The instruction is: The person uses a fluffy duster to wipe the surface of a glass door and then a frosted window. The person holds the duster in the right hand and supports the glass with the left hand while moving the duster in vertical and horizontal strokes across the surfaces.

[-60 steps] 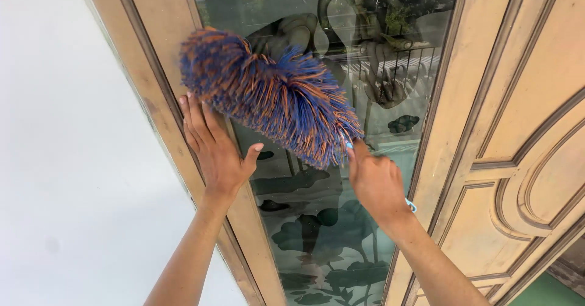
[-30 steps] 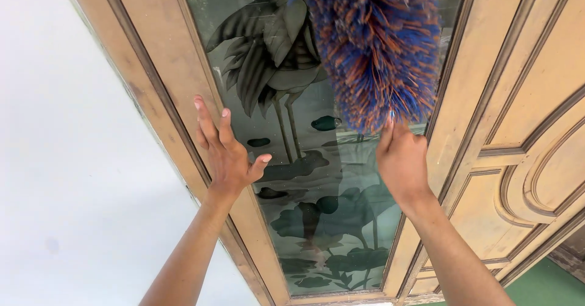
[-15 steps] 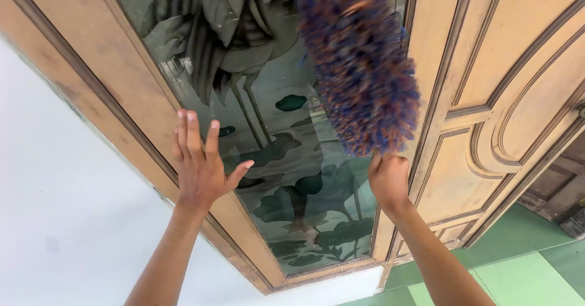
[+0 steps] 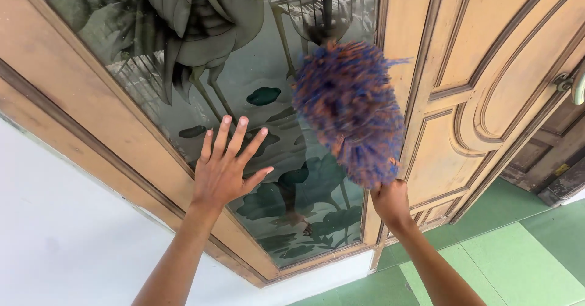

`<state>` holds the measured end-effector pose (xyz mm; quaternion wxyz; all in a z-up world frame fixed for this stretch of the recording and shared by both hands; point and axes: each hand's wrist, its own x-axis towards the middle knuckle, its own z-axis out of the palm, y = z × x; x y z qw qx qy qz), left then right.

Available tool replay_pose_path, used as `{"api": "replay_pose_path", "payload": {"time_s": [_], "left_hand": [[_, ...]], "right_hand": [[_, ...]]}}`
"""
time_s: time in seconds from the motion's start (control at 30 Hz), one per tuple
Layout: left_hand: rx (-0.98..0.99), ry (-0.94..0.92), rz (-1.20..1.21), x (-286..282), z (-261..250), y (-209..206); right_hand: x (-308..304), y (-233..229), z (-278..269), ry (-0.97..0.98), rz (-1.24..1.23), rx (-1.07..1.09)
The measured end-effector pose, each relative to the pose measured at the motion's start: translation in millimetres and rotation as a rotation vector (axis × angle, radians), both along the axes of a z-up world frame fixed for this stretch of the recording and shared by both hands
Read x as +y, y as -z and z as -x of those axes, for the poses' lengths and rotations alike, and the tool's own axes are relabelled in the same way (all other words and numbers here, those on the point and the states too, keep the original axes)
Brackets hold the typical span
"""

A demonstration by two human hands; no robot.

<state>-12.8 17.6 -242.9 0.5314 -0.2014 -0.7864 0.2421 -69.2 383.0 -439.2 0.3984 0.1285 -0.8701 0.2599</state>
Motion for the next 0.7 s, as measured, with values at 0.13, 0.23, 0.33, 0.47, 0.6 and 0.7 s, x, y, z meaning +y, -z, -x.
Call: {"api": "replay_pose_path", "payload": {"time_s": [0.13, 0.23, 0.33, 0.47, 0.6, 0.7], "left_hand": [[-0.006, 0.007, -0.008, 17.3, 11.4, -1.2], [0.030, -0.032, -0.013, 23.7, 16.9, -2.4], [0.054, -0.069, -0.005, 19.9, 21.4, -2.6], [0.099, -0.077, 0.033, 13.9, 24.5, 2.6], [0.136, -0.091, 0.056, 14.4, 27.6, 0.3], [0.108, -0.094, 0.053, 16.8, 21.1, -2.3]], "right_hand": [[10.5, 13.0, 18.8, 0.086, -0.018, 0.040], [-0.3, 28.4, 13.1, 0.105, 0.021, -0.067], [3.6, 43.8, 4.6, 0.075, -0.120, -0.026], [6.5, 20.8, 2.4, 0.054, 0.023, -0.071], [10.5, 89.5, 22.0, 0.100, 0.075, -0.183], [20.6, 114.1, 9.6, 0.072, -0.271, -0.119]]}}
